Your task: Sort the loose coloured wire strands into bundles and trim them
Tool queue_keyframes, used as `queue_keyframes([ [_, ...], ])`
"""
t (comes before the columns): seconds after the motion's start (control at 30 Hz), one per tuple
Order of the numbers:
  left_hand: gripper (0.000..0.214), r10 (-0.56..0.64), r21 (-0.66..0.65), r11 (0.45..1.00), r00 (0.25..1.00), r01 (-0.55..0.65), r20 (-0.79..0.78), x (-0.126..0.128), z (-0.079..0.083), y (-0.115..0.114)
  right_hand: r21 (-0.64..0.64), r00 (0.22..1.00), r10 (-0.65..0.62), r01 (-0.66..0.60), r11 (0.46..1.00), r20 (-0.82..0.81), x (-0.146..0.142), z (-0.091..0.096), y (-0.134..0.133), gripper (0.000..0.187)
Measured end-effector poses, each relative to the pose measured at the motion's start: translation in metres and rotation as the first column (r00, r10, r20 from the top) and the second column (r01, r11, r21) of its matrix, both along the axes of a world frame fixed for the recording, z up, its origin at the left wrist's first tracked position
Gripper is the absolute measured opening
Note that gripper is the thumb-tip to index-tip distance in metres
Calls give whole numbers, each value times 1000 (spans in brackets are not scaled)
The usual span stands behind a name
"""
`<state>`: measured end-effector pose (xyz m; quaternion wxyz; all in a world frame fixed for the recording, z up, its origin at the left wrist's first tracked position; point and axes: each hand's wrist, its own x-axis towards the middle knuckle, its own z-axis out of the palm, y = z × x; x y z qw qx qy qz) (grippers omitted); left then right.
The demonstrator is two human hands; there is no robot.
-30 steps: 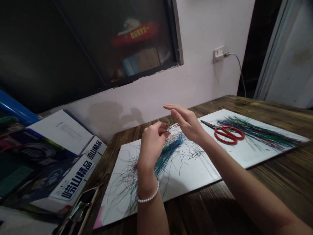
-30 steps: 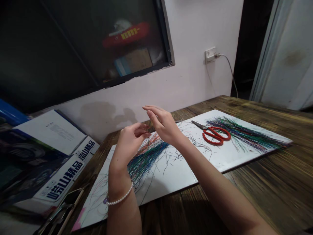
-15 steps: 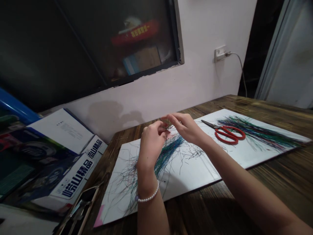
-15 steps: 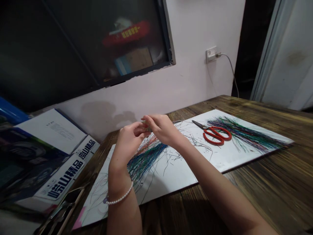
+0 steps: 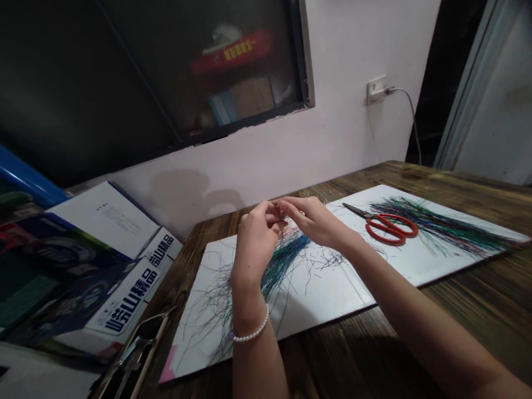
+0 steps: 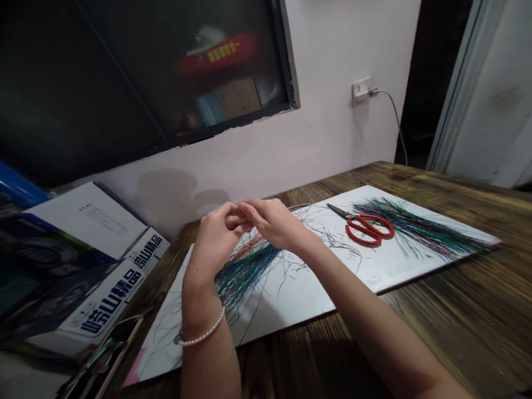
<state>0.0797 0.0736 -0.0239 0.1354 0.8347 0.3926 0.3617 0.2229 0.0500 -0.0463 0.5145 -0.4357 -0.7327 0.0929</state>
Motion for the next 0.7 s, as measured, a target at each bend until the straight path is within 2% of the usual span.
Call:
queue_keyframes([
  [0.2,21,43,-11,999,998,-42,39,-1,2,0,-54,998,60,-60,997,5,-1,0,-1,36],
  [0.3,21,26,-43,999,997,-22,79,-2,1,1,-72,972,147,-163,984,-184,-2,-3,4,33],
  [0.37,21,21,-58,998,992,-14,125,-3,1,1,-101,906,199,-253,962,-375,-1,-5,7,40],
  [0.43,23,29,-58,998,984,-19,175,-3,1,0,-158,824,236,-362,919,-516,1,-6,10,43],
  [0.5,23,39,-45,999,973,-30,227,-3,2,-1,-224,763,282,-484,846,-582,5,-8,12,41],
  [0.6,24,72,-26,997,952,-68,298,-2,4,-1,-299,722,388,-625,722,-572,10,-12,15,29],
  [0.7,25,101,0,994,933,-108,344,0,5,0,-300,714,509,-680,669,-481,7,-19,19,21],
])
